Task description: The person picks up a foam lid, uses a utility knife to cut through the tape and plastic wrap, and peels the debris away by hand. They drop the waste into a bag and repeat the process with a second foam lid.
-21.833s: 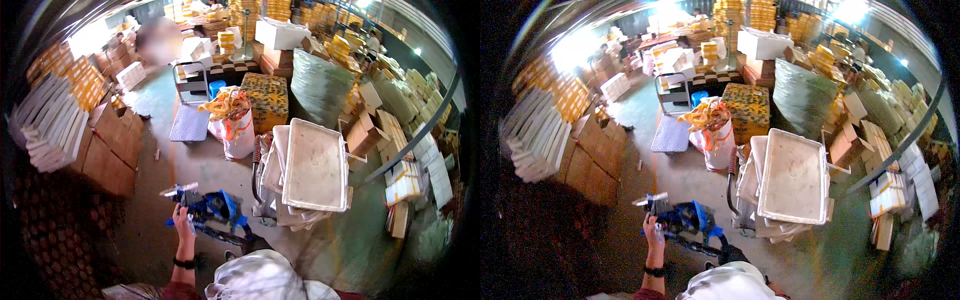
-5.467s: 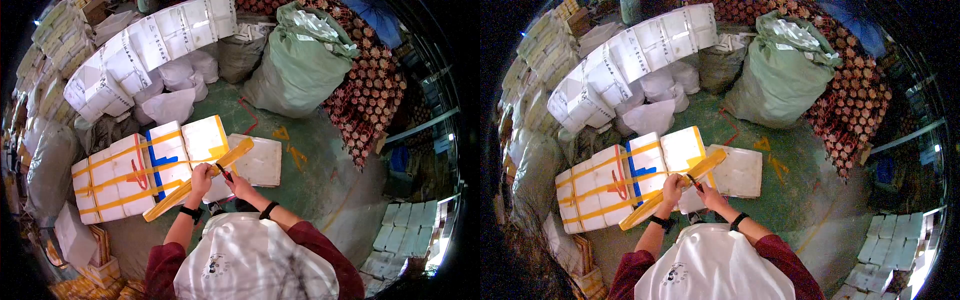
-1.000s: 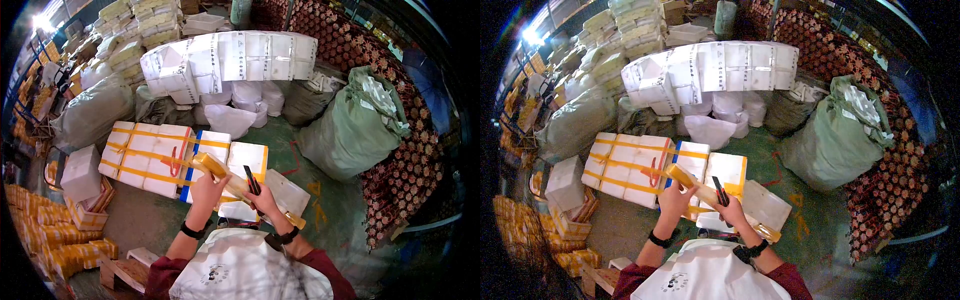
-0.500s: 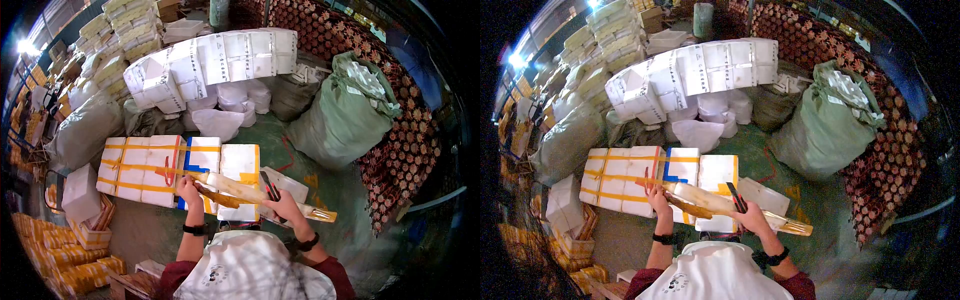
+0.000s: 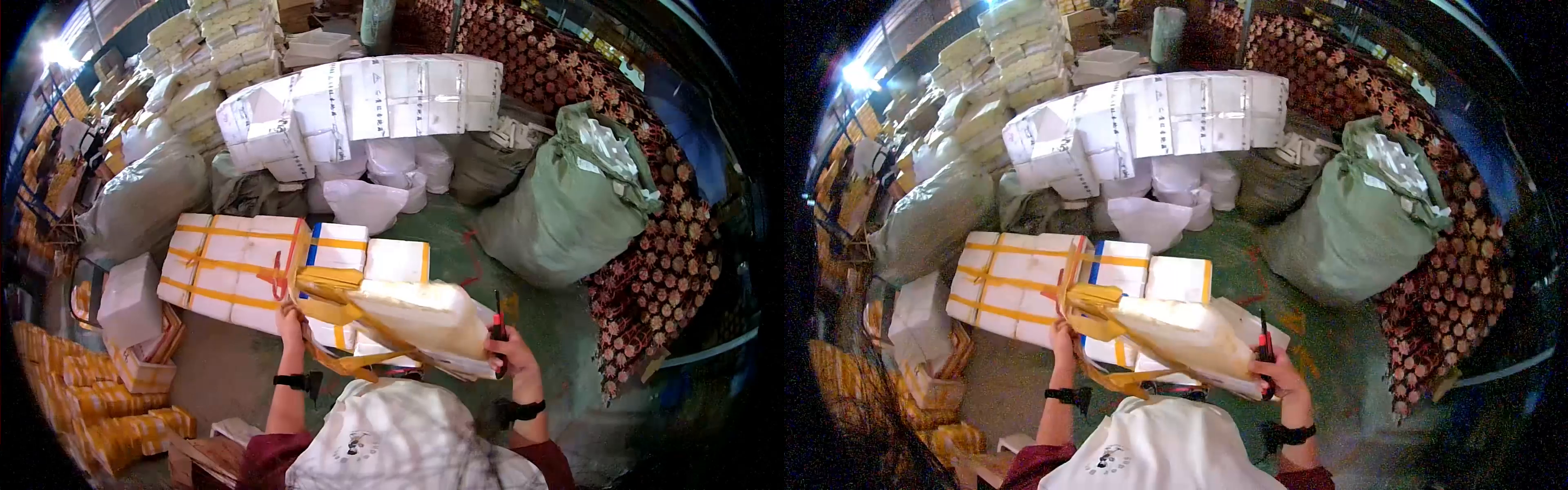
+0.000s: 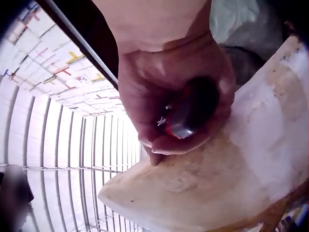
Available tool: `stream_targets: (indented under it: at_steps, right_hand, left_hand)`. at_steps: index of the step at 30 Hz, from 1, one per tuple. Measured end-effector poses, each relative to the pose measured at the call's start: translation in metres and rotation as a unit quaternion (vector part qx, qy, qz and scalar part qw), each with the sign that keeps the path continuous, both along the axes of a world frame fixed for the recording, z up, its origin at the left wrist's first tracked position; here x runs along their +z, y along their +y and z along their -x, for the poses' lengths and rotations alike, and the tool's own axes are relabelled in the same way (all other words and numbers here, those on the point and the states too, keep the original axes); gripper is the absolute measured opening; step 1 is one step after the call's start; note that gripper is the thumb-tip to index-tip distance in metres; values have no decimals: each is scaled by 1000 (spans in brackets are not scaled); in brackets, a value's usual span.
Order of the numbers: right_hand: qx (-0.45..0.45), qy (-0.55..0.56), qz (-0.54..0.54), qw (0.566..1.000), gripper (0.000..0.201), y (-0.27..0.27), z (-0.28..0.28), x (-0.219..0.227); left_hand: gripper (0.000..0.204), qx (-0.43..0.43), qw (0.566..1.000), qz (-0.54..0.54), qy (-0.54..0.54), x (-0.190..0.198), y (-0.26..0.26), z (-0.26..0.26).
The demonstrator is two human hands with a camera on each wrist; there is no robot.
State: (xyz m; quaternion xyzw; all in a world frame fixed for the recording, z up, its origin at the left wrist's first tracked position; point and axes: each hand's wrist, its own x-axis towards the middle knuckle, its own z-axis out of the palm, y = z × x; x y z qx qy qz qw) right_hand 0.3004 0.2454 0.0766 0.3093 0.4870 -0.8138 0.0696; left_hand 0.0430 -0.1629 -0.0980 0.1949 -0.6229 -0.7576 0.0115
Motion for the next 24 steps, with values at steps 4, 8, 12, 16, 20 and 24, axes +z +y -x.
stream_targets:
  at_steps: [4,8,12,16,20,24]
  right_hand:
    - [38,50,-2,998,40,2,-1,-14]
    - [55,39,-35,997,42,-3,7,-15]
    - [63,41,-36,996,43,-2,10,-17]
    - [48,41,-42,997,43,-2,10,-16]
    - [32,19,-53,998,42,2,3,-29]
    - [-41,39,-16,998,42,6,-4,-47]
  left_hand:
    - [17,28,989,87,114,115,19,-15]
    - [21,-106,954,161,229,174,43,-28]
    - [29,-214,829,402,325,212,84,-34]
    - [23,-345,833,280,329,176,85,-7]
    - [10,-251,869,277,323,117,84,-1]
    - [24,-50,986,16,161,64,82,1]
